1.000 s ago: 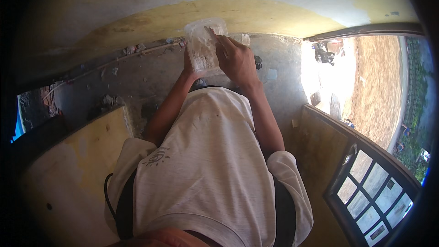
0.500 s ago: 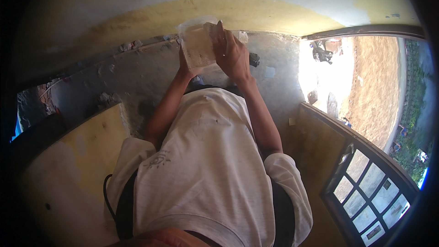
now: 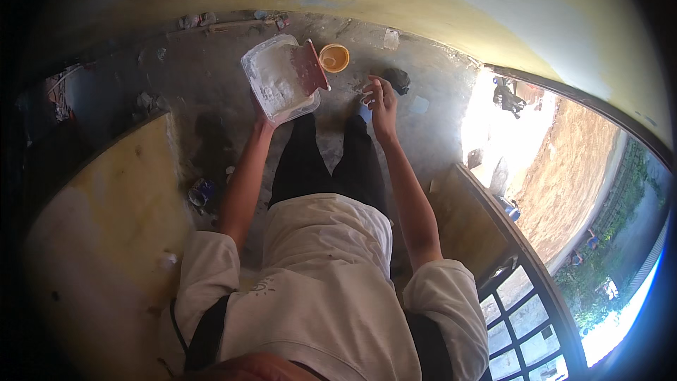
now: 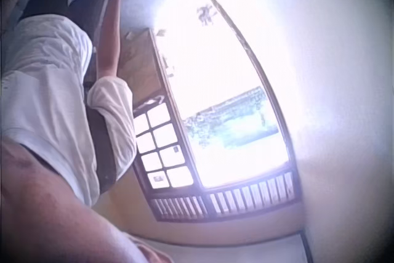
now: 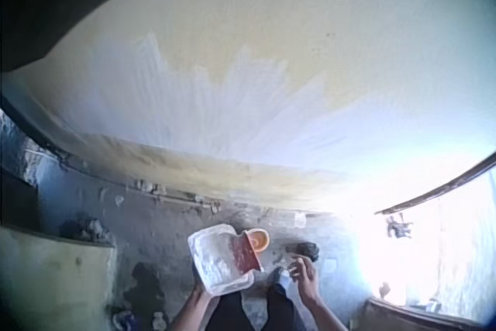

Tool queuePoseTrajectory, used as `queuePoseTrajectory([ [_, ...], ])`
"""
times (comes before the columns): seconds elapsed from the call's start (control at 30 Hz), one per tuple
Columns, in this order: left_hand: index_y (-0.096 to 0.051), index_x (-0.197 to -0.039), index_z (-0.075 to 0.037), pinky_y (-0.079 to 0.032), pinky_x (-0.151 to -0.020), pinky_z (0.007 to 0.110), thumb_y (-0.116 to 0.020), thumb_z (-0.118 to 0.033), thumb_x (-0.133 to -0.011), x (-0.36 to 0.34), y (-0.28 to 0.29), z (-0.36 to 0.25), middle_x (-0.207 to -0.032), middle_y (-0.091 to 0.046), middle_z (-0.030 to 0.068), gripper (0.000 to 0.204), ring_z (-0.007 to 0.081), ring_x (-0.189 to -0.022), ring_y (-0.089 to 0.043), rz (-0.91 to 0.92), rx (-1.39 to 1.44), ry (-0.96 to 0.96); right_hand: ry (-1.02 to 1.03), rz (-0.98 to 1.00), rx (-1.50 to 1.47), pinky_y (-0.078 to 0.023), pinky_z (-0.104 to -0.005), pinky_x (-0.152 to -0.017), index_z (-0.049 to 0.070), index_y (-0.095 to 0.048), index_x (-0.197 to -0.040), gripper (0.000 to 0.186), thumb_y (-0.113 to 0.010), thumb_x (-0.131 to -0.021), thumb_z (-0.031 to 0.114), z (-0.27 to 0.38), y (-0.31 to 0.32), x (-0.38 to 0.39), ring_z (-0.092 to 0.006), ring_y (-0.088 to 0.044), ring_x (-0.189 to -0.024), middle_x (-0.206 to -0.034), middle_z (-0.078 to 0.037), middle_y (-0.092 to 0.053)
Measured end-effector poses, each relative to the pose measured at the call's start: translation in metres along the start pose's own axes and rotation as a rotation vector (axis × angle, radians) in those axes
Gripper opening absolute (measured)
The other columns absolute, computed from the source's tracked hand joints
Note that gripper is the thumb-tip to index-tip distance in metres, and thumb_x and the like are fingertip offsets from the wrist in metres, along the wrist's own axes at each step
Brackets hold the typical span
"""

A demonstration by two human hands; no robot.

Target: The person applies a white patching compound to a hole in a yellow wall using a small spreader tool.

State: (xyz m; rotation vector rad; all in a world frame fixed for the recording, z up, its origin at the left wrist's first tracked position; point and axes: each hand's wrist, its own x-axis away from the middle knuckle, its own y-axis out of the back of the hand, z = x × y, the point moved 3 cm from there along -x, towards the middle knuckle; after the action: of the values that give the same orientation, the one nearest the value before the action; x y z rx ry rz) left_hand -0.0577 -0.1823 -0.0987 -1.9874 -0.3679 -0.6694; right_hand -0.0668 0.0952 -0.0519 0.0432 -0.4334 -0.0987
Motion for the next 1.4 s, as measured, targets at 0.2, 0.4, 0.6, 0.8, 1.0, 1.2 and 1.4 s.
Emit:
queuePoseTrajectory([
  [0.2,-0.048,-0.145,-0.013,-0.043,-0.106,0.061,-0.044,-0.054,-0.1,-0.044,0.091,0.018,-0.141,-0.053,0.0109,0.061,0.0342,-0.13,-0.052,-0.042,0.207,0.01,-0.214,0.056,0.289,-0.048,-0.0271,-0.063,0.0,-0.064,-0.119,0.042,-0.056,-0.104,0.038,-0.164,0.021,-0.067,-0.0114,-0.064,-0.073,-0.088,-0.006,-0.071],
  [0.4,-0.046,-0.147,-0.014,-0.042,-0.107,0.063,-0.044,-0.055,-0.099,-0.093,0.139,0.047,-0.143,-0.052,0.0111,0.063,0.035,-0.132,-0.05,-0.13,0.216,-0.019,-0.252,0.213,0.591,-0.054,-0.0306,-0.073,0.0,-0.067,-0.113,0.037,-0.061,-0.101,0.035,-0.282,0.016,-0.131,-0.0165,-0.069,-0.077,-0.088,-0.011,-0.072],
  [0.6,-0.046,-0.148,-0.014,-0.036,-0.109,0.067,-0.044,-0.058,-0.098,-0.158,0.198,0.088,-0.147,-0.049,0.0109,0.067,0.0365,-0.135,-0.047,-0.15,0.255,-0.025,0.027,0.296,0.809,-0.055,-0.0476,-0.082,0.005,-0.066,-0.111,0.032,-0.065,-0.093,0.031,-0.371,0.006,-0.203,-0.038,-0.071,-0.093,-0.091,-0.018,-0.073],
  [0.8,-0.046,-0.148,-0.014,-0.034,-0.111,0.066,-0.046,-0.058,-0.097,-0.195,0.26,0.115,-0.147,-0.049,0.0113,0.067,0.0363,-0.136,-0.045,-0.209,0.229,-0.013,0.163,0.321,1.085,-0.055,-0.0526,-0.086,0.011,-0.054,-0.135,0.047,-0.062,-0.095,0.033,-0.414,-0.032,-0.261,-0.0397,-0.068,-0.102,-0.113,-0.02,-0.068],
  [1.0,-0.047,-0.147,-0.013,-0.037,-0.112,0.062,-0.046,-0.057,-0.098,-0.218,0.295,0.116,-0.146,-0.05,0.0124,0.066,0.0356,-0.135,-0.047,-0.072,0.247,0.009,0.197,0.333,1.197,-0.055,-0.0528,-0.088,0.021,-0.047,-0.148,0.057,-0.061,-0.095,0.037,-0.449,-0.065,-0.298,-0.0399,-0.068,-0.102,-0.119,-0.02,-0.064],
  [1.2,-0.046,-0.147,-0.012,-0.038,-0.111,0.062,-0.045,-0.057,-0.099,-0.219,0.306,0.115,-0.146,-0.05,0.0125,0.066,0.0356,-0.134,-0.048,-0.105,0.204,-0.003,0.263,0.299,1.291,-0.058,-0.0495,-0.081,0.018,-0.058,-0.139,0.045,-0.059,-0.095,0.025,-0.49,-0.07,-0.315,-0.0385,-0.071,-0.091,-0.103,-0.018,-0.071],
  [1.4,-0.04,-0.153,-0.018,-0.032,-0.113,0.065,-0.047,-0.066,-0.096,-0.213,0.312,0.116,-0.155,-0.04,0.0102,0.074,0.0359,-0.141,-0.038,-0.12,0.155,0.006,0.341,0.148,1.036,-0.057,-0.0506,-0.078,0.005,-0.07,-0.118,0.033,-0.056,-0.09,0.017,-0.475,-0.056,-0.316,-0.0433,-0.07,-0.087,-0.1,-0.025,-0.071],
])
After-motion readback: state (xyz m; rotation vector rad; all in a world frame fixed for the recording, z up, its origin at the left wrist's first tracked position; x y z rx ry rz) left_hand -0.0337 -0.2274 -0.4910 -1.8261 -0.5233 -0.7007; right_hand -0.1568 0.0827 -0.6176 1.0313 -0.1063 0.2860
